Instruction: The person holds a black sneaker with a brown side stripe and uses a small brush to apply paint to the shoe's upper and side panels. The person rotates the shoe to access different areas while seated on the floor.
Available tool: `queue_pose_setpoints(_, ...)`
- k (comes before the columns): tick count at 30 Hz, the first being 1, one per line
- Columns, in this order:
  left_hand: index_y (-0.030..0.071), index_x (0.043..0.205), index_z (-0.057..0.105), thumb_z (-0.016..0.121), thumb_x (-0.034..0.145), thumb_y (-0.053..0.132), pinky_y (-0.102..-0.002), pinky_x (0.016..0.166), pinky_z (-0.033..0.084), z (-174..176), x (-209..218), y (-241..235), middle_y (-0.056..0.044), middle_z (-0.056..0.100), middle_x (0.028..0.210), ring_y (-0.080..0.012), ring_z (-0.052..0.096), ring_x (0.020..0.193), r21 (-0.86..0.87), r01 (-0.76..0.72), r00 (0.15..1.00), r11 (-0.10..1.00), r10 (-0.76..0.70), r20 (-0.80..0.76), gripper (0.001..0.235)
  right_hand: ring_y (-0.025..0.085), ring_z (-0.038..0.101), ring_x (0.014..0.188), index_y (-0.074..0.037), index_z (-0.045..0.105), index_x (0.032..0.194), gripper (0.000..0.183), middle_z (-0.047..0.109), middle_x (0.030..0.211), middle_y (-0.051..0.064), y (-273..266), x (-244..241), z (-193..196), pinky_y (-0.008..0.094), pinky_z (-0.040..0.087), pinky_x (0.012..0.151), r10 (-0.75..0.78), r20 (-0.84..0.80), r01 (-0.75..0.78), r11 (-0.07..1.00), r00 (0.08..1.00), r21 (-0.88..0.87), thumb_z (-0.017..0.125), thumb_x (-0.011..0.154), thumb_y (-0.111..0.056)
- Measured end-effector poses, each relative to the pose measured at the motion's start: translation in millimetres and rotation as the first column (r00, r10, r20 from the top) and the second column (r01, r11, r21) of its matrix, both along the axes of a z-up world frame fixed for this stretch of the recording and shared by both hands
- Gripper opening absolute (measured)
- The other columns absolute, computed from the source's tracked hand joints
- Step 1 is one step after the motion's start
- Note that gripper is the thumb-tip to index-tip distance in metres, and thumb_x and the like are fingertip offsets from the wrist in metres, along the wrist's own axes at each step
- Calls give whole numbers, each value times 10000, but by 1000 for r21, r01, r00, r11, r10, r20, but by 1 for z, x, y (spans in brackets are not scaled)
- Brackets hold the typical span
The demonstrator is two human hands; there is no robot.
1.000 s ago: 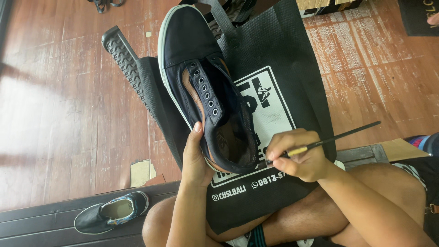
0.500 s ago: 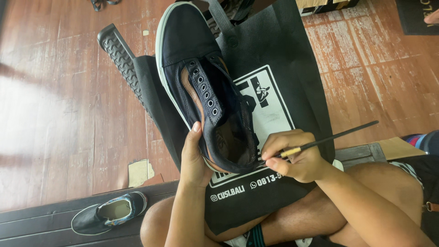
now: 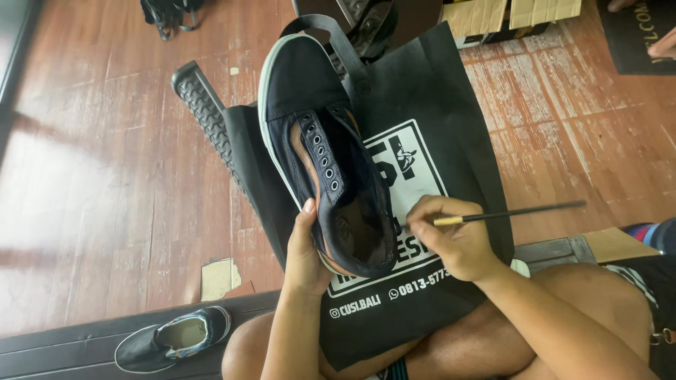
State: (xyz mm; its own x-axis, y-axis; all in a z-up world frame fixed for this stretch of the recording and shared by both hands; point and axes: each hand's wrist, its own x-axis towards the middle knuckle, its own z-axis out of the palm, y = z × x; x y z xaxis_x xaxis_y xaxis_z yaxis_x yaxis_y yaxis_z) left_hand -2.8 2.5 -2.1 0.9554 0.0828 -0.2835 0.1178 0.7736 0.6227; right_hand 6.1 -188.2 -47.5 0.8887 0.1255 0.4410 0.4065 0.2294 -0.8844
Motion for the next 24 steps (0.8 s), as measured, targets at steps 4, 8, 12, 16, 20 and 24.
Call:
queue_pose_setpoints(4, -64, 903, 676, 640, 891, 213, -483, 737, 584, 3, -3, -2, -264, 703, 810, -351, 711, 790, -3, -28, 999, 1000, 28, -16, 279, 150, 584, 486, 60, 616, 958, 180, 683, 772, 200, -1, -2, 10, 257, 483, 484, -298, -13, 297, 954, 955, -31, 535, 946, -101)
queue_pose_setpoints(8, -70, 930, 668, 650, 875, 229, -503, 762, 575, 3, -4, 2, -275, 704, 847, -359, 702, 803, -27, -17, 999, 999, 16, -36, 304, 236, 629, 810, 77, 597, 1154, 235, 666, 1021, 215, -30, 24, 19, 302, 480, 763, -594, 260, 642, 747, 761, -173, 512, 1013, -91)
queue_pose_setpoints(12, -53, 971, 661, 647, 882, 246, -482, 778, 578, 1, -10, 9, -272, 711, 896, -354, 711, 839, -54, 27, 1000, 998, -28, -13, 313, 213, 582, 564, 26, 689, 912, 287, 624, 703, 153, -24, 29, 36, 246, 486, 533, -517, -182, 434, 827, 836, -358, 733, 886, -257)
queue_pose_setpoints(16, -28, 995, 651, 644, 886, 269, -478, 777, 579, -7, -14, 16, -257, 713, 928, -355, 710, 872, -72, 59, 998, 996, -59, 15, 317, 227, 631, 493, 54, 677, 842, 515, 619, 609, 189, -30, 13, 39, 298, 493, 417, -378, -659, 200, 922, 650, -332, 769, 789, -450)
queue_pose_setpoints(20, -11, 1068, 661, 627, 883, 357, -485, 860, 546, -16, -17, 27, -245, 702, 1029, -357, 685, 956, -90, 119, 992, 989, -122, -26, 413, 287, 658, 560, 74, 695, 866, 593, 633, 650, 254, -48, 1, 0, 380, 522, 455, -463, -654, 214, 879, 598, -427, 772, 783, -509)
queue_pose_setpoints(24, 12, 1128, 669, 594, 882, 443, -491, 919, 526, -28, -20, 20, -238, 677, 1123, -369, 661, 1027, -158, 148, 987, 976, -157, -40, 501, 312, 655, 702, 108, 660, 1020, 737, 633, 815, 283, -63, -36, -22, 421, 544, 547, -510, -717, 304, 860, 475, -410, 731, 821, -598)
